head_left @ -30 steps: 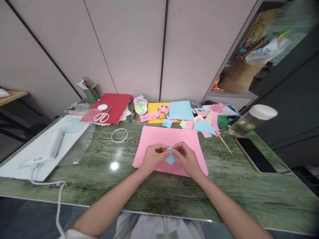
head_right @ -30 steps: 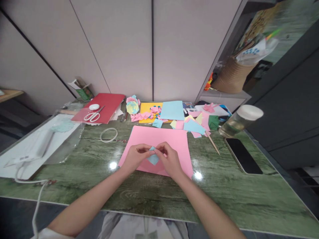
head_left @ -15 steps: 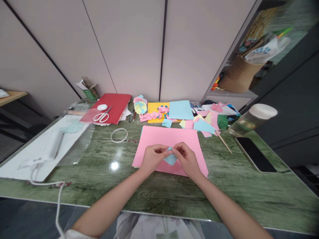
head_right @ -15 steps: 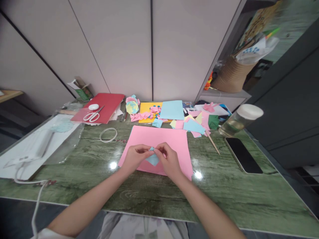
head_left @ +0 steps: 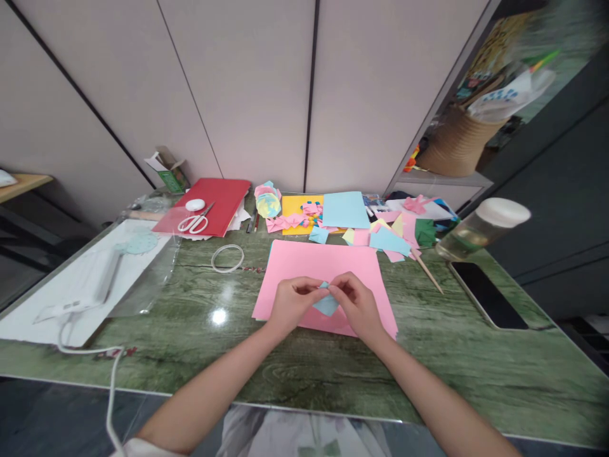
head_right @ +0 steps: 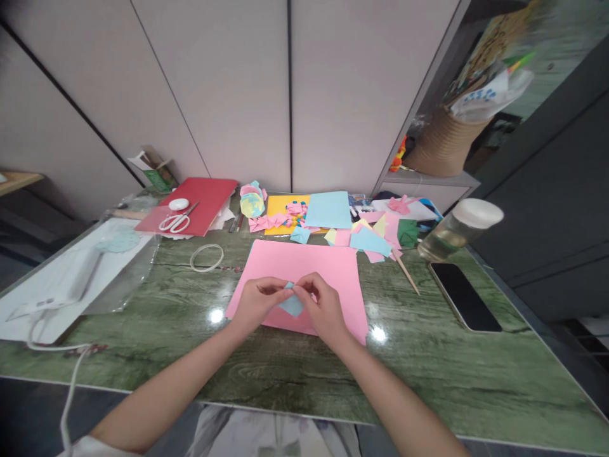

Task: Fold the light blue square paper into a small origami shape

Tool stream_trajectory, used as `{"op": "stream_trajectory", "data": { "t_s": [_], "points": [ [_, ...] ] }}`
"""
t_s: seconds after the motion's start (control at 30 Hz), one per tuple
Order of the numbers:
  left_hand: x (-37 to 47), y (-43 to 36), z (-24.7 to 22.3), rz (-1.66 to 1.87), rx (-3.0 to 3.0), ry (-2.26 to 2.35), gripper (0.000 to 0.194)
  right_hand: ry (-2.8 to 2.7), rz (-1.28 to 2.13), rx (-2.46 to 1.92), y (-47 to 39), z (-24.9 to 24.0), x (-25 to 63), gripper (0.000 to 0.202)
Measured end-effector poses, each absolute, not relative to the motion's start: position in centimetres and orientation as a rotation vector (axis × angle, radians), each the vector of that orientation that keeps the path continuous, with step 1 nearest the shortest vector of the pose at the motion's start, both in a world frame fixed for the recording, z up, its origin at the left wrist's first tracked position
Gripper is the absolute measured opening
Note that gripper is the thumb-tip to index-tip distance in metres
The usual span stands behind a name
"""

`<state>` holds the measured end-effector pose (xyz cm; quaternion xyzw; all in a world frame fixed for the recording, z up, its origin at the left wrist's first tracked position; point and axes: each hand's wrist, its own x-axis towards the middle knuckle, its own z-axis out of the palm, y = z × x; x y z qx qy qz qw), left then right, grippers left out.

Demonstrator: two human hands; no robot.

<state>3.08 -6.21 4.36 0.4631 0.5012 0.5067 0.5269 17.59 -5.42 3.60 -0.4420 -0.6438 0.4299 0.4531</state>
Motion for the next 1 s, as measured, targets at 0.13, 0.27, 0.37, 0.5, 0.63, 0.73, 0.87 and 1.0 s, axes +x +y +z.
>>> {"op": "stream_trajectory", "data": {
  "t_s": [0.13,0.27,0.37,0.5,0.63,0.73,0.87,1.0],
  "points": [
    [3.11,-6.34,4.48,1.218,1.121,1.186,0.017,-1.595,1.051,-1.076,-5.5,3.57,17.65,0.011],
    [3.08,-6.46,4.54,1.241,1.137,1.155,0.015,-1.613,1.013,-1.056,-5.71,3.74,17.74,0.009],
    [3.06,-6.46,4.63,1.245,1.16,1.118,0.013,-1.638,0.974,-1.047,-5.88,3.81,17.83,0.007],
    [3.06,-6.51,4.82,1.247,1.147,1.115,0.012,-1.657,0.946,-1.035,-5.91,3.69,17.89,0.007],
    [3.14,-6.66,4.79,1.251,1.126,1.122,0.013,-1.655,0.94,-1.026,-5.87,3.6,17.87,0.006],
    [3.21,-6.65,4.66,1.254,1.107,1.13,0.015,-1.649,0.949,-1.031,-5.86,3.63,17.82,0.006],
    [3.06,-6.35,4.52,1.219,1.069,1.094,0.016,-1.633,1.0,-1.061,-5.67,3.75,17.72,0.009],
    [2.79,-5.96,4.29,1.144,0.997,1.033,0.017,-1.604,1.047,-1.098,-5.15,3.82,17.75,0.01]
  ]
}}
